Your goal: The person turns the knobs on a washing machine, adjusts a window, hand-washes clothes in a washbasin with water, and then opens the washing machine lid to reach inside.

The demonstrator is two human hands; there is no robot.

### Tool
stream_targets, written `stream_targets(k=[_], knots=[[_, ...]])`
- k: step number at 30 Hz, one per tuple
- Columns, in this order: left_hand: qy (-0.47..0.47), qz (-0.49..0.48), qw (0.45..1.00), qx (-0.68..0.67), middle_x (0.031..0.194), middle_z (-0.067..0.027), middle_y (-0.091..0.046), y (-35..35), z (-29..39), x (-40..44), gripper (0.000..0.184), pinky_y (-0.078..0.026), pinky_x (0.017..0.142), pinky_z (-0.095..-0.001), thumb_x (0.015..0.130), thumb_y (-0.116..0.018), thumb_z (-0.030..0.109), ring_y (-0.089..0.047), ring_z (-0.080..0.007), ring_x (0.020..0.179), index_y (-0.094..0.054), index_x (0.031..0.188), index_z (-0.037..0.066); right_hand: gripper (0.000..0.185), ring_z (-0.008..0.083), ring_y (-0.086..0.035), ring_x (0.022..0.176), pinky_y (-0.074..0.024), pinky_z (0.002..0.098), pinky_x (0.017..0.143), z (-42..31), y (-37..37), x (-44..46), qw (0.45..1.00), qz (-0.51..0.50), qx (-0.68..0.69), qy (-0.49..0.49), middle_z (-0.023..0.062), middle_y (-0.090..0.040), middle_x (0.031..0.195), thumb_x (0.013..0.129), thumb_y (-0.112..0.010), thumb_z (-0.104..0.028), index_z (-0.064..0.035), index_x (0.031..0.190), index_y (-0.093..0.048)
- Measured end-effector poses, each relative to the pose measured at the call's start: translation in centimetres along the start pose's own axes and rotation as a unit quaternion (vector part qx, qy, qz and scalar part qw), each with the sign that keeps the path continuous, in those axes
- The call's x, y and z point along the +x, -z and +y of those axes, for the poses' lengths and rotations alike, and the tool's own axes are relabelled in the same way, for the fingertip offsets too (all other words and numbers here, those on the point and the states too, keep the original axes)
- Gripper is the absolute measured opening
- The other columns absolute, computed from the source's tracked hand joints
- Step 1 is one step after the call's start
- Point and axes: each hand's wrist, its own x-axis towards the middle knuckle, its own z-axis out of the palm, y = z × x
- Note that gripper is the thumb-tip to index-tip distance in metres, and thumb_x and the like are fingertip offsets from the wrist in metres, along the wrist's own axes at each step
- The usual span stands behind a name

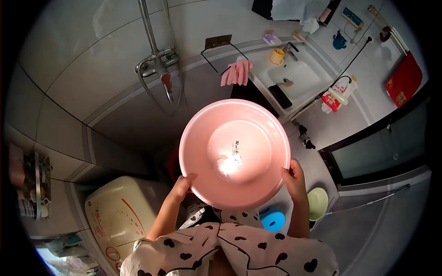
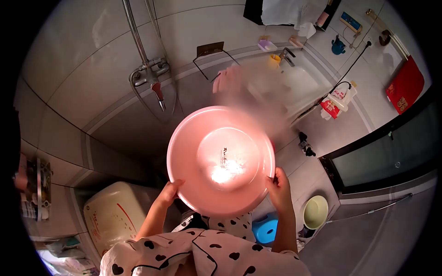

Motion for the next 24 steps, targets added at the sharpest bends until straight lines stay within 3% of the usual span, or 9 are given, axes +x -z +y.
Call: stream_targets(k=[9, 13, 17, 19, 24], knots=[[-0.056, 0.087, 0.993, 0.05, 0.091, -0.0099, -0.064, -1.2, 4.1, 1.2, 0.049, -0.046, 0.068, -0.0281, 0.08, -0.058, 0.031, -0.06, -0.0173, 0.076, -0.057, 0.111, -0.007, 0.017, 0.0057, -0.051, 0.08, -0.0423, 0.0222, 0.073, 1.2, 1.5, 5.8, 0.998, -0.054, 0.035, -0.025, -0.0009, -0.056, 0.089, 0.084, -0.057, -0.004, -0.0022, 0.1, -0.054], [-0.112, 0.178, 0.977, 0.04, 0.097, -0.0155, -0.064, -4.1, 8.1, 1.7, 0.043, -0.047, 0.077, -0.0311, 0.082, -0.059, 0.024, -0.061, -0.0206, 0.087, -0.058, 0.105, -0.012, 0.018, 0.0062, -0.051, 0.08, -0.0431, 0.023, 0.074, 1.0, 2.6, 11.8, 0.991, -0.115, 0.058, -0.025, -0.0001, -0.056, 0.09, 0.083, -0.057, -0.003, -0.0019, 0.101, -0.053], [-0.206, 0.237, 0.949, 0.033, 0.095, -0.0118, -0.064, -5.2, 11.0, 4.1, 0.036, -0.046, 0.076, -0.0305, 0.083, -0.057, 0.02, -0.059, -0.0169, 0.087, -0.059, 0.103, -0.01, 0.02, 0.0086, -0.053, 0.084, -0.0433, 0.0244, 0.078, 0.3, 2.9, 19.8, 0.985, -0.17, 0.007, 0.006, 0.0019, -0.057, 0.095, 0.084, -0.055, -0.001, -0.0011, 0.103, -0.052], [-0.209, 0.264, 0.94, 0.055, 0.093, -0.0095, -0.063, -5.9, 13.2, 4.3, 0.034, -0.045, 0.076, -0.0293, 0.084, -0.057, 0.02, -0.057, -0.0145, 0.086, -0.059, 0.101, -0.01, 0.022, 0.008, -0.052, 0.089, -0.0428, 0.024, 0.081, -0.7, 3.2, 23.6, 0.979, -0.203, 0.008, 0.018, 0.0023, -0.056, 0.098, 0.084, -0.055, 0.0, -0.0001, 0.106, -0.051], [-0.311, 0.342, 0.886, 0.043, 0.087, -0.0049, -0.061, -9.6, 18.8, 4.6, 0.031, -0.044, 0.073, -0.0267, 0.084, -0.058, 0.019, -0.053, -0.0109, 0.082, -0.059, 0.095, -0.009, 0.028, 0.0085, -0.052, 0.096, -0.0421, 0.0253, 0.088, -3.7, 2.5, 32.1, 0.96, -0.258, 0.092, 0.061, 0.0031, -0.055, 0.102, 0.085, -0.052, 0.004, 0.0011, 0.113, -0.049]])
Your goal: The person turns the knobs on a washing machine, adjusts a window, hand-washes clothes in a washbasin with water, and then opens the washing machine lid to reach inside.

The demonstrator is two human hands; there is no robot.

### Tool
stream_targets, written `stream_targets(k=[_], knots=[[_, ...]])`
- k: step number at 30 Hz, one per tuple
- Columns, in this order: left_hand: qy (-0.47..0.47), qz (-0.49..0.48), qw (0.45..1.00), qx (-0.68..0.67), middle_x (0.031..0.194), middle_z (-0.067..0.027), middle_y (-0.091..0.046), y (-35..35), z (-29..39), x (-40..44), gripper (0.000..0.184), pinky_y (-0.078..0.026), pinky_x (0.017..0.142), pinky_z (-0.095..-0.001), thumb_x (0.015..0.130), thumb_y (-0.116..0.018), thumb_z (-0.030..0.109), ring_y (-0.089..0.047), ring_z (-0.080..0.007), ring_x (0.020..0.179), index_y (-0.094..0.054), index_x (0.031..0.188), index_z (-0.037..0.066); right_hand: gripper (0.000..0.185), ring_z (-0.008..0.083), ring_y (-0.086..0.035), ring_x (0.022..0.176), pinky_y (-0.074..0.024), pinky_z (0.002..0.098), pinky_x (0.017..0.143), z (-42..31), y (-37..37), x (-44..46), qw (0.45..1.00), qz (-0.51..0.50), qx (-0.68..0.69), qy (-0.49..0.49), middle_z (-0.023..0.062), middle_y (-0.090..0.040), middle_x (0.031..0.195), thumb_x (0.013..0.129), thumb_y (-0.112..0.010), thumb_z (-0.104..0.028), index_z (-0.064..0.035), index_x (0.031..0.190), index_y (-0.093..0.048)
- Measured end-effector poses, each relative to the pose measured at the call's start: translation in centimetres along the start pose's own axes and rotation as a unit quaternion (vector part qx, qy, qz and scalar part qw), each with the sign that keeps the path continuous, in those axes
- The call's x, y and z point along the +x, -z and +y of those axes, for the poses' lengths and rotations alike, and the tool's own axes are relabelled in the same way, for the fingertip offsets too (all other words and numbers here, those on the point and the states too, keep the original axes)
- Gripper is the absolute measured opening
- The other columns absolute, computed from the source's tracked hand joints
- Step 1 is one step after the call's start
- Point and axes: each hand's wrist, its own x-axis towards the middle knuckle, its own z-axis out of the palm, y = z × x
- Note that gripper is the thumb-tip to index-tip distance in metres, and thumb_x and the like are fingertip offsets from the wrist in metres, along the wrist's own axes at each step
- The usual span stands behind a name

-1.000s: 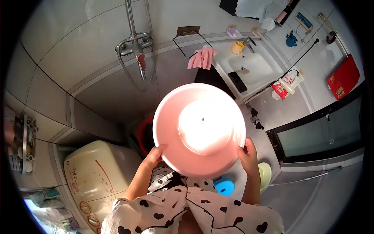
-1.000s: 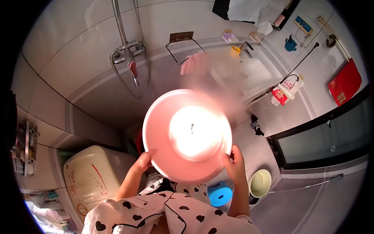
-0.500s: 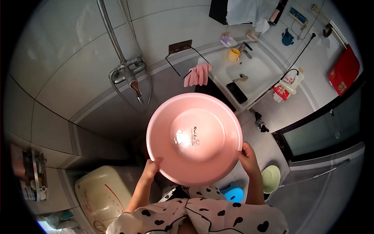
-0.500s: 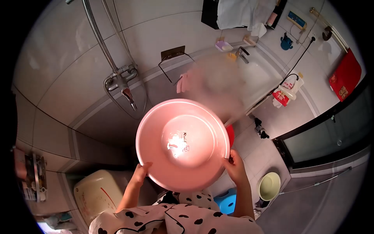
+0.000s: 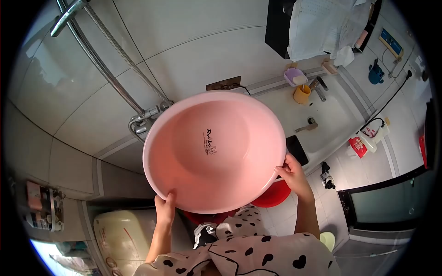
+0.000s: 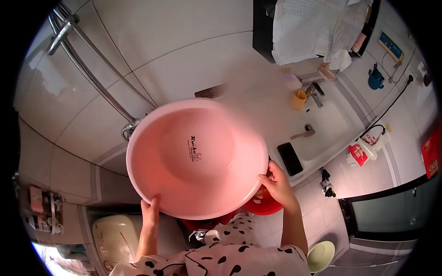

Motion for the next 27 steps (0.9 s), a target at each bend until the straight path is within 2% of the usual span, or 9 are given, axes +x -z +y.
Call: stream_targets(k=[4, 11, 13, 15, 18, 19, 20, 25, 27], knots=[[-0.075, 0.052, 0.996, 0.002, 0.079, 0.0, -0.057, -2.1, 3.9, 2.0, 0.021, -0.042, 0.067, -0.0236, 0.089, -0.056, 0.015, -0.048, -0.0066, 0.076, -0.058, 0.088, -0.006, 0.02, 0.0074, -0.053, 0.087, -0.0437, 0.0234, 0.082, -1.6, 0.9, 7.4, 0.998, -0.027, -0.011, 0.061, 0.0024, -0.057, 0.096, 0.087, -0.054, 0.002, 0.0022, 0.106, -0.049], [-0.199, 0.093, 0.975, 0.026, 0.071, 0.003, -0.051, -4.9, 6.4, 8.0, 0.016, -0.038, 0.06, -0.022, 0.089, -0.056, 0.012, -0.043, -0.0057, 0.068, -0.056, 0.082, -0.003, 0.021, 0.0111, -0.055, 0.094, -0.0434, 0.0263, 0.085, -3.0, 1.4, 16.8, 0.992, 0.002, -0.023, 0.126, 0.0057, -0.06, 0.101, 0.088, -0.056, -0.004, 0.0023, 0.108, -0.053], [-0.2, 0.097, 0.974, 0.043, 0.069, 0.0032, -0.048, -5.9, 7.3, 9.8, 0.017, -0.036, 0.058, -0.0218, 0.089, -0.057, 0.012, -0.041, -0.0054, 0.066, -0.054, 0.08, -0.002, 0.029, 0.0105, -0.054, 0.097, -0.0421, 0.0261, 0.088, -1.3, 2.4, 20.6, 0.983, 0.001, -0.057, 0.175, 0.0043, -0.058, 0.104, 0.086, -0.055, 0.001, 0.0003, 0.114, -0.051], [-0.198, 0.099, 0.973, 0.061, 0.068, 0.0028, -0.048, -6.8, 8.0, 11.3, 0.018, -0.036, 0.057, -0.0216, 0.089, -0.057, 0.013, -0.04, -0.005, 0.066, -0.054, 0.08, -0.003, 0.025, 0.0103, -0.054, 0.093, -0.0431, 0.0254, 0.085, 0.5, 3.2, 23.8, 0.977, 0.039, -0.081, 0.194, 0.0037, -0.059, 0.101, 0.085, -0.056, 0.001, 0.0001, 0.11, -0.053], [-0.223, 0.096, 0.967, 0.078, 0.08, -0.0023, -0.059, -8.6, 7.1, 13.8, 0.02, -0.043, 0.068, -0.025, 0.087, -0.06, 0.014, -0.051, -0.0089, 0.077, -0.059, 0.092, -0.005, 0.022, 0.0102, -0.055, 0.09, -0.0441, 0.0254, 0.083, 2.0, 3.9, 27.0, 0.96, 0.084, -0.138, 0.229, 0.0024, -0.059, 0.096, 0.084, -0.057, 0.002, 0.0002, 0.106, -0.054], [-0.24, 0.096, 0.963, 0.076, 0.083, -0.0035, -0.062, -9.1, 6.7, 14.3, 0.021, -0.045, 0.072, -0.0258, 0.087, -0.061, 0.015, -0.053, -0.0099, 0.08, -0.06, 0.095, -0.005, 0.022, 0.0102, -0.055, 0.09, -0.044, 0.0253, 0.082, 2.5, 4.2, 27.3, 0.967, 0.082, -0.107, 0.215, 0.0023, -0.059, 0.096, 0.084, -0.057, 0.002, 0.0001, 0.106, -0.054], [-0.204, 0.07, 0.972, 0.094, 0.092, -0.0063, -0.064, -9.2, 6.4, 14.5, 0.026, -0.045, 0.08, -0.027, 0.086, -0.063, 0.015, -0.056, -0.0116, 0.089, -0.06, 0.104, -0.003, 0.023, 0.0102, -0.055, 0.09, -0.0439, 0.0252, 0.082, 2.8, 4.3, 27.5, 0.973, 0.081, -0.077, 0.2, 0.0022, -0.059, 0.096, 0.084, -0.057, 0.002, 0.0001, 0.107, -0.054], [-0.156, 0.063, 0.978, 0.121, 0.085, -0.0057, -0.065, -11.4, 6.0, 14.2, 0.027, -0.045, 0.075, -0.0258, 0.086, -0.062, 0.018, -0.055, -0.0091, 0.084, -0.061, 0.101, -0.003, 0.025, 0.0102, -0.055, 0.089, -0.0431, 0.0249, 0.083, 4.1, 5.5, 26.5, 0.978, 0.11, -0.05, 0.17, 0.0021, -0.06, 0.098, 0.084, -0.057, 0.002, 0.0, 0.109, -0.054], [-0.139, 0.044, 0.979, 0.141, 0.077, -0.0055, -0.062, -11.6, 4.9, 14.7, 0.028, -0.044, 0.068, -0.0264, 0.087, -0.061, 0.021, -0.053, -0.0086, 0.076, -0.06, 0.097, -0.004, 0.026, 0.0102, -0.055, 0.089, -0.0428, 0.0249, 0.083, 3.6, 5.9, 25.2, 0.986, 0.099, -0.032, 0.134, 0.0022, -0.06, 0.099, 0.084, -0.057, 0.002, 0.0001, 0.109, -0.054]])
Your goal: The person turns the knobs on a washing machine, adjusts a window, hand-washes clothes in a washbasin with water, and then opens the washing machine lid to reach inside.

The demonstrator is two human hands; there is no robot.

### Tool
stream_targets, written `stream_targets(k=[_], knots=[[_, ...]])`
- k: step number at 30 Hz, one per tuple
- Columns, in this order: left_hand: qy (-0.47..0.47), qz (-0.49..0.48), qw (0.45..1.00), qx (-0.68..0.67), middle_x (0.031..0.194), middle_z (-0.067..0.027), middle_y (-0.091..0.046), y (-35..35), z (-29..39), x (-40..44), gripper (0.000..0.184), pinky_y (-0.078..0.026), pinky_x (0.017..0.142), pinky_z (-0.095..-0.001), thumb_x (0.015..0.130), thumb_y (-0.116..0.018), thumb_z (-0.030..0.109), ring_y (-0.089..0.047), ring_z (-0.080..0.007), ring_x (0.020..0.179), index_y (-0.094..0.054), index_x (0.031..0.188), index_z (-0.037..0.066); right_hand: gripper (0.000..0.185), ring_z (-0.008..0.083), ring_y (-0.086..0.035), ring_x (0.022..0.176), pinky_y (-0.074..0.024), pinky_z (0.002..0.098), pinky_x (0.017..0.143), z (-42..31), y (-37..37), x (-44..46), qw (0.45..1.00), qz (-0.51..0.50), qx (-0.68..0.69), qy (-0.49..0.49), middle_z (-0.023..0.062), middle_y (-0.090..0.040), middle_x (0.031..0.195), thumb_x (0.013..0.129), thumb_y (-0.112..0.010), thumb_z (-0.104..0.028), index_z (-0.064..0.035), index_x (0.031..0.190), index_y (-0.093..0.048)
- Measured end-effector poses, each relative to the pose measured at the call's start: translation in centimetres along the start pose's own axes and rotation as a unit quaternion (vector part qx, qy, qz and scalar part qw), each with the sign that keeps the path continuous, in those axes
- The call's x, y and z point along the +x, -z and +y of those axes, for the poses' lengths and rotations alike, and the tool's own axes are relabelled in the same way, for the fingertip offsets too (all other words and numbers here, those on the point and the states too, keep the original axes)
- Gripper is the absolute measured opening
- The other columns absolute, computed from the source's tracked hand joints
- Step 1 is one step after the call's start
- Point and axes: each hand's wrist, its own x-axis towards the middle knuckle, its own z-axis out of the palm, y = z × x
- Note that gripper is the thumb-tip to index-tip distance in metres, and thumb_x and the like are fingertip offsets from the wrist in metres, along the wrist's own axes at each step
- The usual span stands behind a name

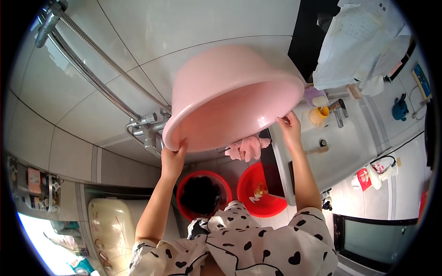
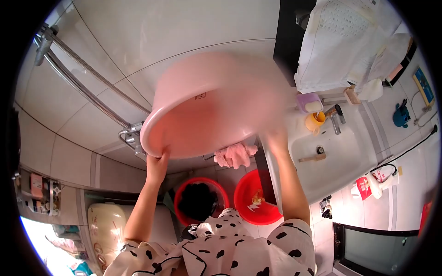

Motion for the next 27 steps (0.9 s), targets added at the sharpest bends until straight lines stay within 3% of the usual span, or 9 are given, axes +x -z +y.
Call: stream_targets(k=[3, 6, 12, 13, 16, 19, 21, 24, 27], knots=[[0.02, -0.043, 0.998, -0.031, 0.072, -0.0025, -0.058, -0.8, -1.1, 0.5, 0.029, -0.042, 0.063, -0.0267, 0.088, -0.06, 0.023, -0.05, -0.0083, 0.07, -0.059, 0.092, -0.005, 0.024, 0.01, -0.055, 0.089, -0.0426, 0.0247, 0.083, 1.6, 1.1, -0.5, 1.0, 0.0, -0.005, 0.005, 0.0023, -0.06, 0.099, 0.084, -0.057, 0.0, 0.0003, 0.108, -0.055], [0.068, -0.085, 0.993, -0.04, 0.078, -0.0018, -0.059, -1.1, -1.0, 1.5, 0.03, -0.042, 0.068, -0.0259, 0.089, -0.06, 0.023, -0.05, -0.0083, 0.076, -0.058, 0.099, -0.004, 0.024, 0.0099, -0.055, 0.088, -0.0425, 0.024, 0.083, 2.8, 1.6, -0.9, 0.999, 0.024, -0.036, 0.003, 0.0026, -0.06, 0.099, 0.085, -0.057, -0.001, 0.0003, 0.109, -0.054], [0.074, -0.14, 0.966, -0.203, 0.108, -0.0061, -0.057, -1.8, -1.1, -0.5, 0.036, -0.04, 0.09, -0.0258, 0.091, -0.055, 0.015, -0.053, -0.0141, 0.102, -0.045, 0.123, -0.001, 0.036, 0.0127, -0.054, 0.094, -0.0426, 0.0287, 0.087, 3.6, 2.4, -2.4, 0.993, 0.077, -0.035, -0.083, 0.0045, -0.057, 0.105, 0.085, -0.056, -0.001, -0.0032, 0.12, -0.048], [0.062, -0.153, 0.969, -0.186, 0.121, -0.0088, -0.05, -1.6, -1.9, -1.2, 0.042, -0.038, 0.095, -0.028, 0.091, -0.053, 0.009, -0.049, -0.017, 0.114, -0.039, 0.131, 0.001, 0.04, 0.0136, -0.053, 0.097, -0.0423, 0.0299, 0.088, 3.6, 2.5, -3.0, 0.991, 0.079, -0.038, -0.106, 0.0053, -0.056, 0.109, 0.085, -0.056, -0.001, -0.0041, 0.124, -0.046], [0.112, -0.107, 0.969, -0.19, 0.128, -0.0096, -0.044, -0.5, 0.1, -4.4, 0.05, -0.04, 0.094, -0.0296, 0.09, -0.052, 0.006, -0.043, -0.0165, 0.119, -0.033, 0.137, 0.003, 0.049, 0.0161, -0.049, 0.106, -0.0401, 0.0319, 0.092, 1.9, 1.3, -6.0, 0.987, 0.144, -0.044, -0.06, 0.0074, -0.049, 0.119, 0.086, -0.055, -0.002, -0.0075, 0.132, -0.04], [0.06, -0.156, 0.968, -0.186, 0.144, -0.0131, -0.029, 0.3, 0.7, -6.7, 0.056, -0.024, 0.107, -0.0358, 0.094, -0.047, 0.018, -0.024, -0.022, 0.135, -0.024, 0.143, 0.006, 0.055, 0.0175, -0.045, 0.11, -0.0373, 0.0305, 0.095, -2.2, -1.2, -10.5, 0.976, 0.215, 0.01, -0.035, 0.0086, -0.043, 0.125, 0.086, -0.055, -0.003, -0.0083, 0.136, -0.035], [0.06, -0.188, 0.959, -0.205, 0.148, -0.0131, -0.023, 0.4, 1.2, -8.0, 0.058, -0.011, 0.109, -0.0404, 0.094, -0.039, 0.032, -0.015, -0.0237, 0.138, -0.021, 0.145, 0.01, 0.05, 0.0198, -0.043, 0.116, -0.0335, 0.035, 0.1, -5.1, -3.3, -14.0, 0.979, 0.145, 0.118, -0.087, 0.0097, -0.042, 0.128, 0.093, -0.049, -0.025, -0.0085, 0.137, -0.034], [0.141, -0.236, 0.925, -0.263, 0.153, -0.011, -0.01, 0.0, 1.8, -9.7, 0.072, 0.012, 0.107, -0.051, 0.091, -0.022, 0.063, 0.003, -0.0256, 0.141, -0.014, 0.147, 0.02, 0.069, 0.0267, -0.032, 0.129, -0.0235, 0.0425, 0.107, -6.2, -5.3, -18.2, 0.932, 0.026, 0.323, -0.163, 0.014, -0.034, 0.139, 0.093, -0.029, -0.058, -0.0101, 0.142, -0.027], [0.155, -0.293, 0.878, -0.345, 0.154, -0.0099, -0.005, 0.6, -0.2, -10.7, 0.076, 0.017, 0.104, -0.0534, 0.087, -0.014, 0.07, 0.009, -0.0277, 0.141, -0.012, 0.147, 0.023, 0.069, 0.0288, -0.018, 0.137, -0.0156, 0.0437, 0.111, -6.7, -5.1, -21.7, 0.861, 0.02, 0.464, -0.208, 0.0133, -0.022, 0.147, 0.094, -0.02, -0.059, -0.0117, 0.145, -0.017]])
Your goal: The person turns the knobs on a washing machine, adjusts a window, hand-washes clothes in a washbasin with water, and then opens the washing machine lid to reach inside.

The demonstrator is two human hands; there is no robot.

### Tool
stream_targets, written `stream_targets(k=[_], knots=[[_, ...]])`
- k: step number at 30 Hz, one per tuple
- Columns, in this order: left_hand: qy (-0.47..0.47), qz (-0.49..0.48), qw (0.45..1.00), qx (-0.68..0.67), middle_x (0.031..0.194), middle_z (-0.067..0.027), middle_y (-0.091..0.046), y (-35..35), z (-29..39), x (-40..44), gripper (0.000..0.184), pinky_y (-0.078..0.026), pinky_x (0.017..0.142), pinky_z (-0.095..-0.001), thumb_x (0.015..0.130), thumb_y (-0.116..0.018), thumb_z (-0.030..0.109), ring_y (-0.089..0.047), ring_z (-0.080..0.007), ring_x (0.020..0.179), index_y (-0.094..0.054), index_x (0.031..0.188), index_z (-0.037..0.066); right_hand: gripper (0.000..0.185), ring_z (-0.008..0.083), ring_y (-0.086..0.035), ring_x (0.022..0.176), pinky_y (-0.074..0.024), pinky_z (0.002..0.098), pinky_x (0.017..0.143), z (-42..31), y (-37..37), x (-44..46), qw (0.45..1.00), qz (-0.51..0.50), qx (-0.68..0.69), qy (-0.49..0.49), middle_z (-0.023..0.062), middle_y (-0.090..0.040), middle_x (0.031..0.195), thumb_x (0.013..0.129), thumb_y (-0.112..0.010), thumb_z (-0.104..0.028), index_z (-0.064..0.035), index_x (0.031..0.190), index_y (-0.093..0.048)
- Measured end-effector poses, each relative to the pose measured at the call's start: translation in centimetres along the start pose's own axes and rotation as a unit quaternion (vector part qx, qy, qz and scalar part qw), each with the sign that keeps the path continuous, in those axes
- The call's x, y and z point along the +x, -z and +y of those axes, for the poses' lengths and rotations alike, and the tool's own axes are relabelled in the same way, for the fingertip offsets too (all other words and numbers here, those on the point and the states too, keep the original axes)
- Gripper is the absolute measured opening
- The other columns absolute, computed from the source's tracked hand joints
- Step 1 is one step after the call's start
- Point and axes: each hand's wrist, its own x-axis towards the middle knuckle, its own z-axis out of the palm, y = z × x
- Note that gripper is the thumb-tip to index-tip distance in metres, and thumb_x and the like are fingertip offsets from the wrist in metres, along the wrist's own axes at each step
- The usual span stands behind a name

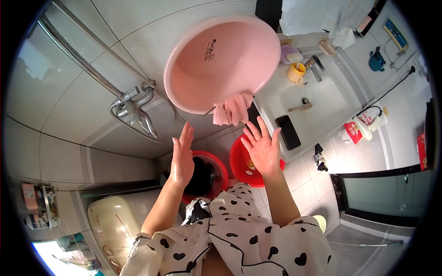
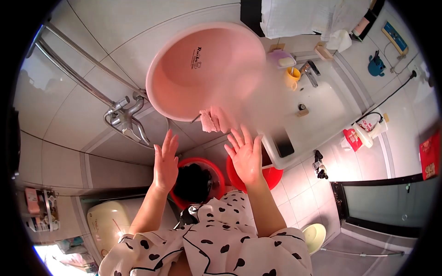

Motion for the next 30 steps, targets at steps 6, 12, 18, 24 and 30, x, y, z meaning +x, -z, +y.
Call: stream_targets(k=[6, 12, 18, 24, 30], knots=[[0.027, -0.139, 0.99, -0.014, 0.154, -0.0098, -0.006, -0.8, -1.5, -3.5, 0.076, 0.017, 0.104, -0.0525, 0.087, -0.013, 0.07, 0.007, -0.0274, 0.141, -0.013, 0.147, 0.023, 0.074, 0.0306, -0.01, 0.139, -0.0104, 0.0442, 0.112, 0.4, 2.5, -9.4, 0.99, 0.08, -0.066, 0.098, 0.0166, -0.013, 0.15, 0.091, -0.015, -0.065, -0.0167, 0.147, -0.014], [0.086, -0.317, 0.944, 0.001, 0.154, -0.0084, -0.008, -4.6, -5.2, -6.6, 0.075, 0.016, 0.105, -0.0525, 0.088, -0.012, 0.069, 0.003, -0.0268, 0.141, -0.018, 0.147, 0.022, 0.071, 0.0289, -0.014, 0.138, -0.011, 0.0434, 0.111, 2.8, 2.9, -21.3, 0.931, 0.231, -0.158, 0.234, 0.0144, -0.013, 0.151, 0.092, -0.018, -0.063, -0.0189, 0.147, -0.014], [0.162, -0.457, 0.875, 0.019, 0.153, -0.0066, -0.012, -12.7, -8.9, -11.5, 0.076, 0.012, 0.107, -0.0514, 0.09, -0.009, 0.066, -0.001, -0.0265, 0.141, -0.021, 0.146, 0.015, 0.073, 0.03, -0.012, 0.138, -0.011, 0.0444, 0.111, 2.8, 4.8, -33.5, 0.877, 0.349, -0.117, 0.309, 0.0156, -0.014, 0.15, 0.091, -0.025, -0.064, -0.0178, 0.147, -0.016], [0.195, -0.566, 0.79, 0.133, 0.152, -0.0059, -0.018, -24.9, -13.5, -16.4, 0.075, 0.0, 0.11, -0.045, 0.092, -0.006, 0.061, -0.011, -0.0255, 0.14, -0.024, 0.144, 0.01, 0.069, 0.0305, -0.014, 0.138, -0.0115, 0.0464, 0.11, 1.9, 12.9, -44.9, 0.803, 0.453, -0.027, 0.386, 0.0168, -0.014, 0.15, 0.093, -0.022, -0.06, -0.0171, 0.147, -0.015], [0.267, -0.644, 0.693, 0.184, 0.152, -0.0052, -0.019, -39.0, -23.3, -21.7, 0.07, 0.002, 0.11, -0.0437, 0.092, -0.007, 0.06, -0.009, -0.0258, 0.14, -0.029, 0.143, 0.017, 0.068, 0.0288, -0.019, 0.136, -0.0176, 0.0431, 0.107, -0.8, 20.7, -54.2, 0.742, 0.534, 0.065, 0.4, 0.0141, -0.02, 0.149, 0.093, -0.025, -0.059, -0.017, 0.146, -0.019]])
